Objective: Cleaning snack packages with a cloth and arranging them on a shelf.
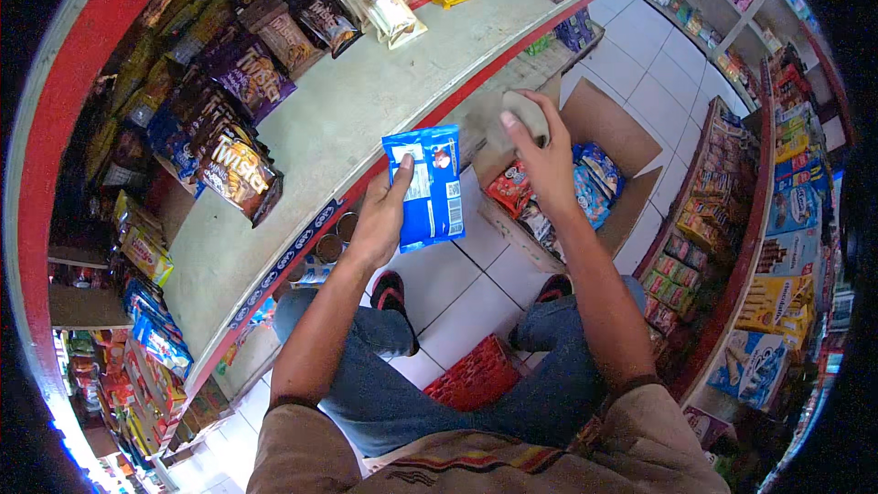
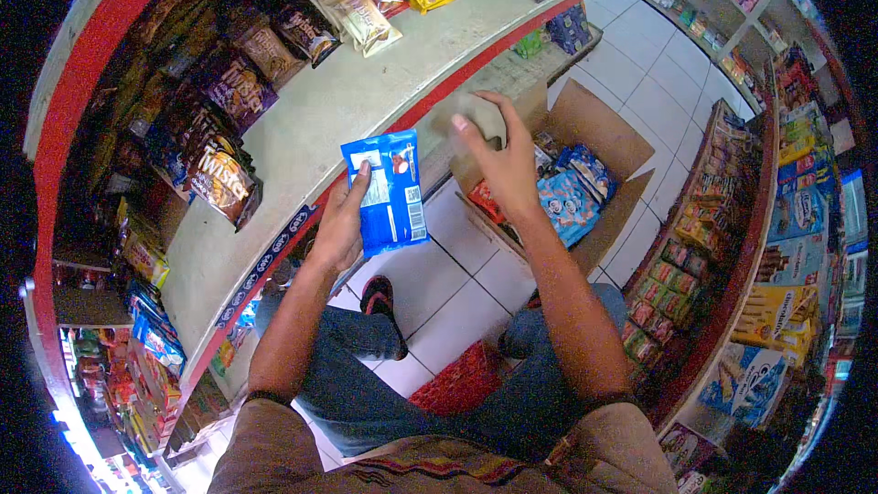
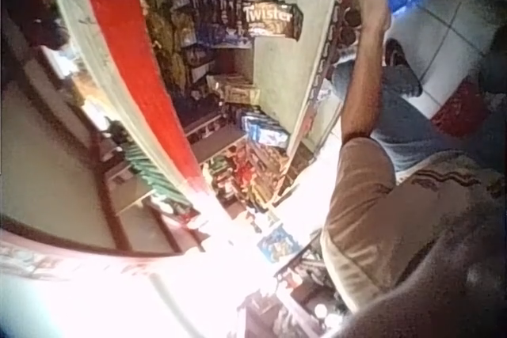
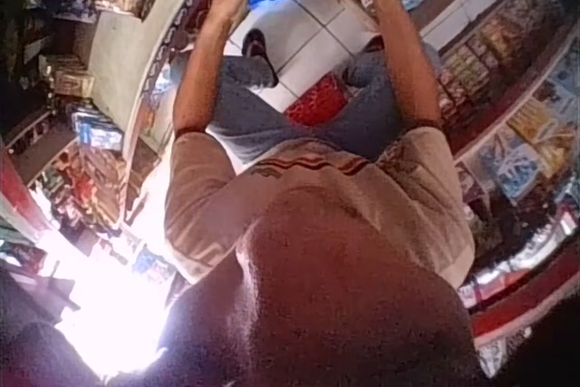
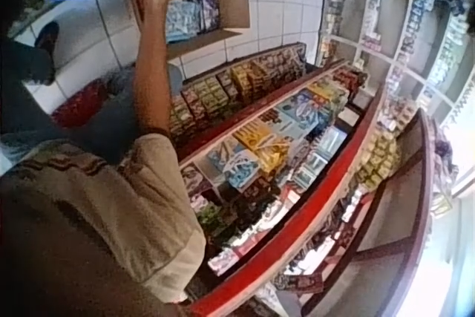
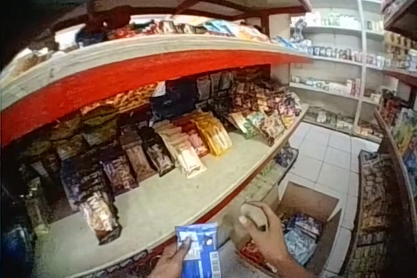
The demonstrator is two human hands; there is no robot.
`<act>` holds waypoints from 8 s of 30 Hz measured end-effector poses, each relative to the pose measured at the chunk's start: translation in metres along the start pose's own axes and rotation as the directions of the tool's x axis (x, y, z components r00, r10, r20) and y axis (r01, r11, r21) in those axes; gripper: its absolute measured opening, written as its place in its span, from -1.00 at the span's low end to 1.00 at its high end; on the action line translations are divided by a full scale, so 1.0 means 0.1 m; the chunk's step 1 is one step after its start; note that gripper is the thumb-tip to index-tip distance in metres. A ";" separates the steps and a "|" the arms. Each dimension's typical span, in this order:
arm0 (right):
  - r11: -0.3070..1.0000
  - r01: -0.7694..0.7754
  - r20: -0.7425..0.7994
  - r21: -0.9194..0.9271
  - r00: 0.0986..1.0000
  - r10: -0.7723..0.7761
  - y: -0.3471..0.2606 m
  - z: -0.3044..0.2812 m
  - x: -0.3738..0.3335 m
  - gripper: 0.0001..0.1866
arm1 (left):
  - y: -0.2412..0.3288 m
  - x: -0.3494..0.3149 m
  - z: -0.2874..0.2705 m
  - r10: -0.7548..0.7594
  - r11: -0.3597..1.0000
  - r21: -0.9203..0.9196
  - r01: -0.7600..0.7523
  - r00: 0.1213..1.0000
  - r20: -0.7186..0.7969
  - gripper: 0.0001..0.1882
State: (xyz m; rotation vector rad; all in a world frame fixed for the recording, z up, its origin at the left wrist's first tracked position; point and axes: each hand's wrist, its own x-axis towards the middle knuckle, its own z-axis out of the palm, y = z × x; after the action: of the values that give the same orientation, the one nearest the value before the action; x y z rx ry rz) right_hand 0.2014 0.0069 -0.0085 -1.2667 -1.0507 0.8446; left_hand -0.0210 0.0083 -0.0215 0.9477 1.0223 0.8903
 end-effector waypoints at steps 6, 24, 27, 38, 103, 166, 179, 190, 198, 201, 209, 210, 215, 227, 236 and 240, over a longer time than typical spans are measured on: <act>0.690 0.670 0.447 -0.274 0.724 -0.526 -0.06 0.22 -0.40 -0.60 | 0.09 -0.05 0.04 -0.046 0.967 -0.255 0.028 0.997 -0.067 -0.44; 0.678 0.612 0.551 -0.407 0.756 -0.353 0.14 0.35 -0.45 -0.19 | 0.09 -0.02 -0.06 -0.086 0.941 -0.327 0.084 0.996 0.010 -0.42; 0.652 0.627 0.500 -0.427 0.764 -0.407 0.17 0.31 -0.39 -0.26 | 0.07 -0.02 -0.06 -0.130 0.942 -0.307 0.138 0.990 0.047 -0.44; 0.738 0.496 0.180 -0.457 0.864 -0.470 0.17 0.16 -0.20 -0.59 | 0.04 -0.03 0.04 -0.153 0.927 -0.338 0.165 0.986 0.062 -0.43; 0.947 0.300 0.194 -0.112 0.942 -0.275 0.19 0.18 -0.46 -0.52 | 0.10 0.01 0.03 0.027 0.927 -0.375 0.022 0.992 0.126 -0.38; 0.553 0.729 0.725 -0.405 0.624 -0.291 0.06 0.32 -0.71 -0.16 | 0.02 -0.03 0.03 -0.102 0.872 -0.454 0.184 0.975 0.199 -0.33; 0.660 0.615 0.575 -0.431 0.751 -0.324 0.10 0.38 -0.65 -0.12 | -0.07 -0.06 0.10 -0.165 0.899 -0.348 0.267 0.941 0.297 -0.34; 0.646 0.733 0.837 -0.213 0.478 -0.266 -0.06 0.26 -0.74 -0.07 | 0.17 0.07 -0.26 0.040 0.778 -0.596 0.199 0.931 0.364 -0.48; 0.815 0.552 0.710 -0.177 0.645 -0.283 0.03 0.01 -0.60 -0.27 | 0.31 0.07 -0.36 0.117 0.781 -0.619 0.082 0.955 0.274 -0.45; 0.958 0.270 0.422 -0.097 0.883 -0.206 0.03 0.03 -0.58 -0.30 | 0.27 0.06 -0.23 0.114 0.812 -0.580 0.062 0.958 0.263 -0.42; 0.669 0.651 0.626 -0.358 0.699 -0.346 0.12 0.46 -0.77 -0.16 | -0.02 -0.13 0.12 -0.135 0.902 -0.397 0.167 0.985 0.108 -0.31; 0.718 0.607 0.595 -0.340 0.730 -0.335 0.14 0.46 -0.72 -0.16 | -0.05 -0.09 0.11 -0.077 0.911 -0.390 0.135 0.984 0.160 -0.32; 0.840 0.453 0.462 -0.299 0.839 -0.288 0.27 0.32 -0.49 -0.21 | -0.05 -0.09 0.24 0.044 0.880 -0.467 0.082 0.966 0.253 -0.36; 0.973 0.131 0.504 -0.191 0.863 -0.017 0.24 0.19 -0.60 -0.42 | 0.33 0.00 -0.26 0.238 0.693 -0.719 -0.050 0.958 0.163 -0.48; 0.984 -0.127 0.213 0.128 0.972 0.098 0.35 0.35 -0.56 -0.43 | 0.14 -0.07 0.00 0.024 0.914 -0.407 0.001 0.998 0.057 -0.37; 0.974 -0.185 0.454 0.132 0.885 0.107 0.24 0.35 -0.61 -0.42 | 0.17 -0.05 0.04 0.237 0.939 -0.256 -0.231 0.972 -0.009 -0.39</act>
State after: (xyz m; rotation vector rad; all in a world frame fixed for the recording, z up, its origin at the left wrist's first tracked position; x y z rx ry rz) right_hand 0.1502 -0.0355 -0.0420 -1.0364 -1.2182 1.3594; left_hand -0.0207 0.0083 -0.0033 0.8682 0.7620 1.1772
